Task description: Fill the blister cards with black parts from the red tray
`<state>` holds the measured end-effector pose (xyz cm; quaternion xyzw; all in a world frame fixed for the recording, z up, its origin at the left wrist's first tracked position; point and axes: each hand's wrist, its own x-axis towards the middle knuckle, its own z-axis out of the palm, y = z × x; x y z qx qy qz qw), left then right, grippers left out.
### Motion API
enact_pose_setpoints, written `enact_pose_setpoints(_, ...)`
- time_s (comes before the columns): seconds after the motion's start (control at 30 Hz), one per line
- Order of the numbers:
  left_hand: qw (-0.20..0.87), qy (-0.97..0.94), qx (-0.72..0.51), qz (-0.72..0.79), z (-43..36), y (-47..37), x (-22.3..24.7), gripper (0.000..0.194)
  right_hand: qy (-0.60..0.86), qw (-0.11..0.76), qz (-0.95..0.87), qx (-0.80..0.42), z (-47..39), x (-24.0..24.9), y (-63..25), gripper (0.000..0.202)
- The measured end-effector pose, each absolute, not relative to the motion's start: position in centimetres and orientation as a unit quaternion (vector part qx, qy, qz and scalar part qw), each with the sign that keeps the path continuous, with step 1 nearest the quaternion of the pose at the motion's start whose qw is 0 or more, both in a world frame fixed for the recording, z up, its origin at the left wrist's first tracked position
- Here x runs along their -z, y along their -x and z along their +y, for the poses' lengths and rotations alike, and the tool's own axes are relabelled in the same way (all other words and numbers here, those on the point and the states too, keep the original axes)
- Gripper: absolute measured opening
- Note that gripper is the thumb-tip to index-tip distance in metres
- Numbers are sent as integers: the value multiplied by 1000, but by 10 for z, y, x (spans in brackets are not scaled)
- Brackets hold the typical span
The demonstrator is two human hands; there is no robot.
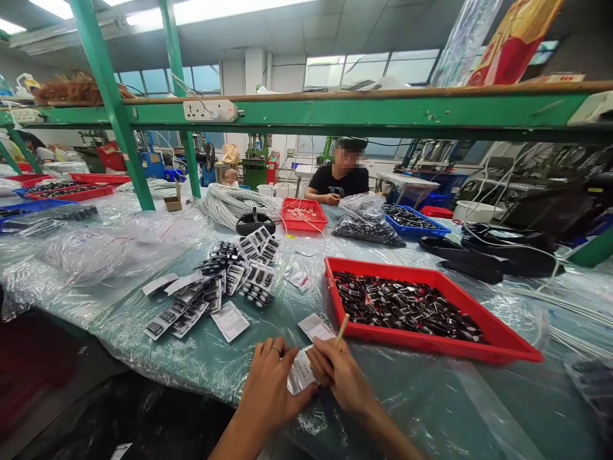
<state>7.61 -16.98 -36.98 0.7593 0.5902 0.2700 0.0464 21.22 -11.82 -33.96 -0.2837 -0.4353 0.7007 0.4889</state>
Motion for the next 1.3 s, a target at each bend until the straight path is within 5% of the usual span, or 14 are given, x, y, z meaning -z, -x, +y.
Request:
enact_pose_setpoints(0.2, 61, -743, -270, 610, -173, -78, 364, 72, 251, 527, -413, -699, -105, 322, -207, 63)
enact_pose_setpoints(0.5, 67, -755, -248, 603, -173, -75, 362, 43, 265, 568, -405, -666, -95, 333, -173, 57)
enact_pose_setpoints(1.3, 32, -742, -270, 613, -171, -78, 365, 33, 293, 476, -441, -702, -132, 333, -193, 54)
